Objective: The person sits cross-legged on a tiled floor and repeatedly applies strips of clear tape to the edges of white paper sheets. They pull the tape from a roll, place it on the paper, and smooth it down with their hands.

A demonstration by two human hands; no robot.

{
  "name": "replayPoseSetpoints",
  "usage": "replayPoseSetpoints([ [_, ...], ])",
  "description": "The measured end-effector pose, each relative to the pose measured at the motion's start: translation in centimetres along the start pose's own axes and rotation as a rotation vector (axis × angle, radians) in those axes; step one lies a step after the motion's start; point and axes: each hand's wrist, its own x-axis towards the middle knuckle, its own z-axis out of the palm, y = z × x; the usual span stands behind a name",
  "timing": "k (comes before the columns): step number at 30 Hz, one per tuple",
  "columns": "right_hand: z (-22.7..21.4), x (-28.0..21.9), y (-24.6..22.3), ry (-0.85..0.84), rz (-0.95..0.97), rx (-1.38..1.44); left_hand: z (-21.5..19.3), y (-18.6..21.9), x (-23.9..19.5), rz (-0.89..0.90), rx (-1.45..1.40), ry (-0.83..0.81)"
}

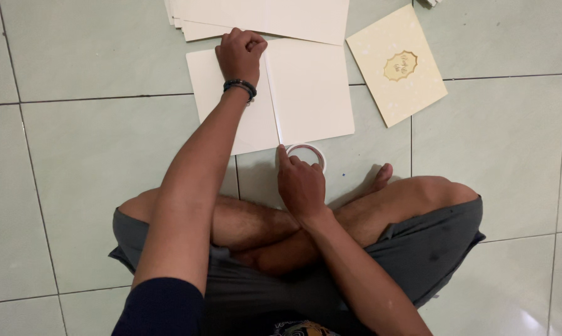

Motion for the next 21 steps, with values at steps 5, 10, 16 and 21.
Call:
replayPoseSetpoints([
  [5, -0.2, 0.1, -0.1, -0.042, 0.000, 0.016, 0.0, -0.1, -0.2, 0.026, 0.003, 0.014],
  [10, -0.5, 0.1, -0.3, -0.088, 0.014, 0.048, -0.7, 0.2, -0.5, 0.113, 0.050, -0.024],
  [16, -0.4, 0.1, -0.4, -0.076, -0.002, 0.066, -0.4, -1.7, -0.4, 0.530, 0.293, 0.031],
  [21, -0.5, 0.2, -0.4, 0.005, -0.004, -0.017, -4.0, 0.0, -1.5, 0.587, 0.359, -0.276],
])
